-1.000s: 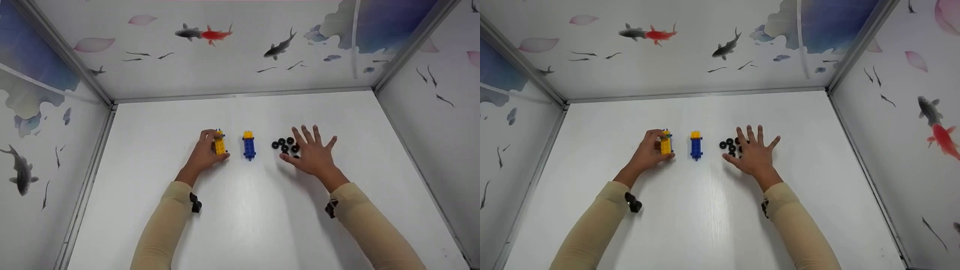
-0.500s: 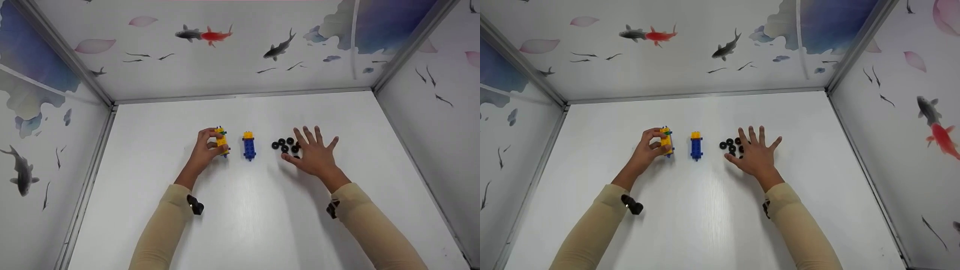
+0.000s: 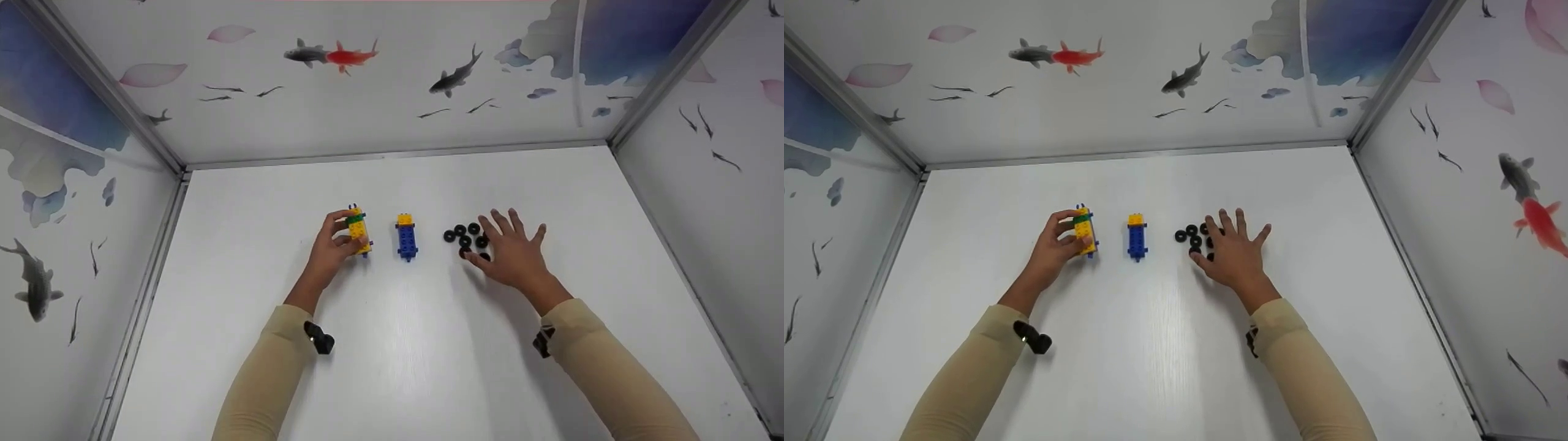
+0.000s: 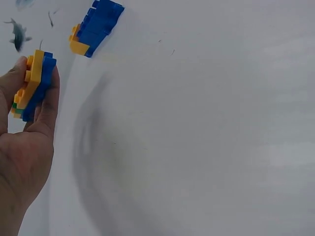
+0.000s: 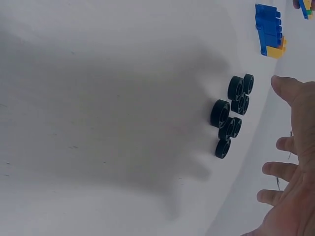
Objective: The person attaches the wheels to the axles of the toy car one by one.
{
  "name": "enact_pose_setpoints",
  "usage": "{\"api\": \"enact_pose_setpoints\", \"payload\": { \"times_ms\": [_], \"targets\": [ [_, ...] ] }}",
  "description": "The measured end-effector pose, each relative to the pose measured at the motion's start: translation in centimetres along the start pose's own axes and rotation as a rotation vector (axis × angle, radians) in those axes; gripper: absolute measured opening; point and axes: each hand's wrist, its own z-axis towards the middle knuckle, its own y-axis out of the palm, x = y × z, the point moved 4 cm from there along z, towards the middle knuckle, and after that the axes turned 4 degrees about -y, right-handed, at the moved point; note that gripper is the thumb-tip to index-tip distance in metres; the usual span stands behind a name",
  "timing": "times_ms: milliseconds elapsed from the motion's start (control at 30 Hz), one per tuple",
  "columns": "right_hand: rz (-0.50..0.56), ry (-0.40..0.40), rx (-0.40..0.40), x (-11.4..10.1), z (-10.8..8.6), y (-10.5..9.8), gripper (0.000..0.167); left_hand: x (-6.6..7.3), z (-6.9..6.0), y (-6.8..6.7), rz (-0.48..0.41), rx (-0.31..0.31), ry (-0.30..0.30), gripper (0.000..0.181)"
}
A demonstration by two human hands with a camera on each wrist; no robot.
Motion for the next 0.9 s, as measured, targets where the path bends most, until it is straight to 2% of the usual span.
{"api": "enact_pose_setpoints", "payload": {
  "times_ms": [133,233,600,900],
  "targets": [
    [0.019,-0.018,0.019,0.0,0.1,0.2,0.085,-0.2,0.0,-0.1,0.015,0.009,-0.013,0.078],
    [0.043,-0.035,0.038,-0.1,0.1,0.2,0.080,-0.3,-0.1,0.0,0.026,0.014,-0.029,0.084],
    [0.078,-0.168,0.110,-1.3,0.1,0.8,0.051,-0.2,-0.2,0.6,0.013,0.003,-0.076,0.077],
    [0.044,-0.214,0.125,-2.3,0.4,1.8,0.029,-0.5,-0.4,1.2,-0.053,-0.012,-0.115,0.074]
  ]
}}
